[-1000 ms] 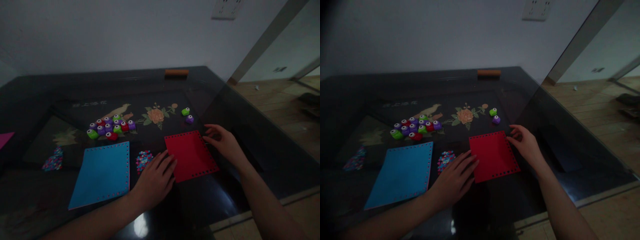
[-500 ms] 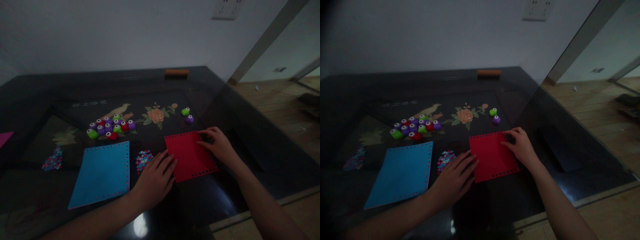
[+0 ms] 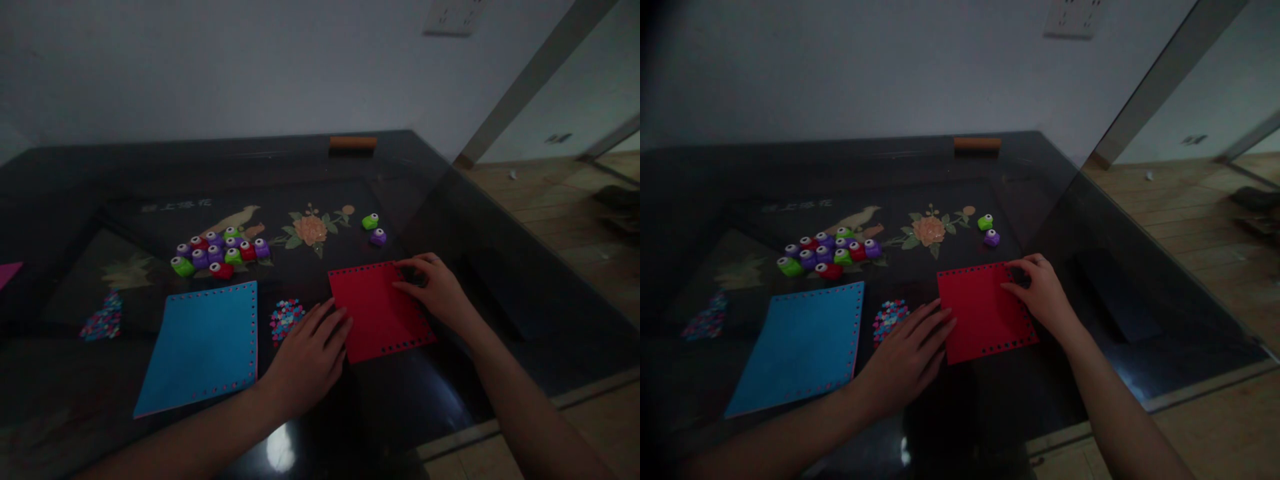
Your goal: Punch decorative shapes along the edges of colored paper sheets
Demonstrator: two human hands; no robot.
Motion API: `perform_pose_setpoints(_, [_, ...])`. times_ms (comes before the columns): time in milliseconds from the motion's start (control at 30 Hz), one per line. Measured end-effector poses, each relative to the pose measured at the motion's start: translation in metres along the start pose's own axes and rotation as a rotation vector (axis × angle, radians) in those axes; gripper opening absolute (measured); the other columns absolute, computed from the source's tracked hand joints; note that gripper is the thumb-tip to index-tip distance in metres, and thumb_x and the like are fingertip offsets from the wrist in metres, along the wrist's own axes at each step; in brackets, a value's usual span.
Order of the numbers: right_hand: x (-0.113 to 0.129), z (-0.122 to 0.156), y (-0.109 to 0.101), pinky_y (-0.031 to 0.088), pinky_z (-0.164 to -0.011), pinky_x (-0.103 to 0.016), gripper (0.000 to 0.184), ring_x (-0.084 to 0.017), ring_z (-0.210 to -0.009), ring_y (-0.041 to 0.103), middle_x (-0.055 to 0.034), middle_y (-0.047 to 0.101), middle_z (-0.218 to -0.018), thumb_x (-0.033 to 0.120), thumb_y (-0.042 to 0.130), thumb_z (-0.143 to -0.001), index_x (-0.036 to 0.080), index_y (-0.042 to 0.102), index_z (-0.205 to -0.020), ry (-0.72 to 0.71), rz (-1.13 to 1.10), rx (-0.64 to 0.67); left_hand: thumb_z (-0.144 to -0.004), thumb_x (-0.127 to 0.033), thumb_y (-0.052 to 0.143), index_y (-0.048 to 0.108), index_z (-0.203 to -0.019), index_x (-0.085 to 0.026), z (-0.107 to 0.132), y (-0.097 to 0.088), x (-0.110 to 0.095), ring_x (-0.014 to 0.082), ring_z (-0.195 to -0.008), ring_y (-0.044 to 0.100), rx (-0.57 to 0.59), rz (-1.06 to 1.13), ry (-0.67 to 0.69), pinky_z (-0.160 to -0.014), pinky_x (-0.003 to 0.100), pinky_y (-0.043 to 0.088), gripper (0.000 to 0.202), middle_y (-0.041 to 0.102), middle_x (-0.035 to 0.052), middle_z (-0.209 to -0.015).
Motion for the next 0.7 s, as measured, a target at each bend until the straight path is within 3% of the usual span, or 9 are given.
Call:
perform_pose_setpoints(267, [0.0022,-0.0003,-0.0014,0.051,-0.076,-0.043,0.029,-0.026,-0.088,0.058,-0.0089,0.055,-0.098,0.031,0.071,-0.071,0.023,0.07,-0.098,-0.005,0.008,0.004,-0.085,-0.014,0.048,0.048,-0.131,-0.013,0.0015,0.0009,0.0001,0.0312,-0.132,0.04,0.006,-0.006,0.004,-0.104,0.048,0.042,0.046,0.054,0.0116,-0.135])
perform_pose_setpoints(500, [0.0017,0.0003,-0.0027,0.052,-0.067,-0.04,0.03,-0.026,-0.084,0.059,-0.0094,0.055,-0.101,0.034,0.07,-0.071,0.024,0.069,-0.1,0.008,0.005,0.023,-0.083,-0.011,0.047,0.049,-0.13,-0.014,0.0,-0.0005,-0.0001,0.0305,-0.132,0.04,0.022,-0.008,0.001,-0.103,0.048,0.043,0.048,0.054,0.011,-0.135])
perform_pose_setpoints(700, [0.0025,0.0007,-0.0024,0.051,-0.069,-0.041,0.032,-0.027,-0.086,0.058,-0.0103,0.055,-0.101,0.032,0.071,-0.07,0.021,0.069,-0.1,0.009,0.014,0.016,-0.083,-0.011,0.047,0.048,-0.131,-0.013,0.0002,-0.0006,-0.0002,0.0309,-0.133,0.039,0.032,-0.009,0.0,-0.104,0.048,0.042,0.048,0.053,0.011,-0.136])
Point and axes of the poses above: each hand's wrist, its own z-axis away from the middle knuckle, its own y-axis out of the palm, x = y × z, the point moved 3 cm from there along -z, towards the middle knuckle
